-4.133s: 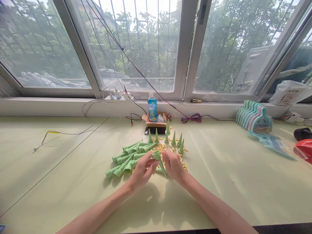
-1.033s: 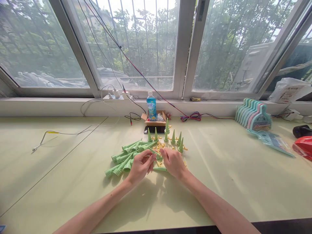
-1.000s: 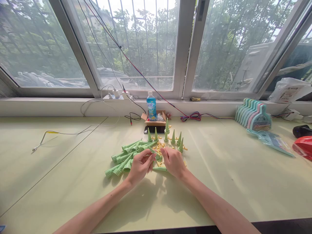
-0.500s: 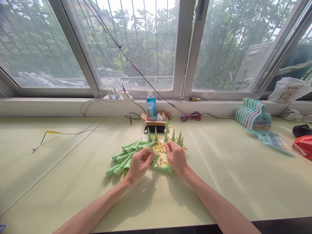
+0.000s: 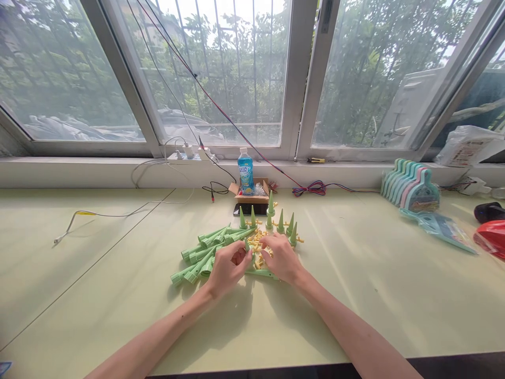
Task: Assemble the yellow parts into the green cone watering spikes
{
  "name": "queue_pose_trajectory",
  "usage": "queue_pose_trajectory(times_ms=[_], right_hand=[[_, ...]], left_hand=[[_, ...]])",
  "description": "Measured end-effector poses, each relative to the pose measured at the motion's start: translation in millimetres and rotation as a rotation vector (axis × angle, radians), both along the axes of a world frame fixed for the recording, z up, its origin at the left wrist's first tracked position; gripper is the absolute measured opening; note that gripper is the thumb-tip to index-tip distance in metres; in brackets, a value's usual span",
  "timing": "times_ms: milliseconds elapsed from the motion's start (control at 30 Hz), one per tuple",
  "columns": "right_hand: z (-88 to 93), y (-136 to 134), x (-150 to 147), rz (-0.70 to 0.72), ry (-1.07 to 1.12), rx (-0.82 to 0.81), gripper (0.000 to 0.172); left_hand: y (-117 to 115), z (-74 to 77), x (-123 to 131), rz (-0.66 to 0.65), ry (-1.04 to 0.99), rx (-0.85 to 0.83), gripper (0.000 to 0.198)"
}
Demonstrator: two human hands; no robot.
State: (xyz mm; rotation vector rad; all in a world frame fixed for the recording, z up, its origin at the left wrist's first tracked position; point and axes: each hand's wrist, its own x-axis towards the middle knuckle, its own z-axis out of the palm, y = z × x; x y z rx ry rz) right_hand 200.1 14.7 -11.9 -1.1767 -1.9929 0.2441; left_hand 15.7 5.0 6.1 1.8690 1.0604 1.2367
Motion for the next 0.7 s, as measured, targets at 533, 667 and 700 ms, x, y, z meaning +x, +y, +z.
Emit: queue_pose_trajectory(times_ms=[533,667,700], right_hand=[[2.2,-0.7,-1.2,0.025,-0.074,-0.153,0.019],[1.6,-0.5,-1.7,0.033,-0.057,-0.186,0.021],[1.4,-0.4,-1.5,0.034,-0.050,-0.190,0.022]], left_hand=[[4.5,-6.2,-3.6,0.026,0.315,0.147,0.025],[4.0,-7.0,-4.1,0.027,0.303,0.144,0.019],[3.9,-7.4,-4.1,0.031,0.298,0.139,0.015]])
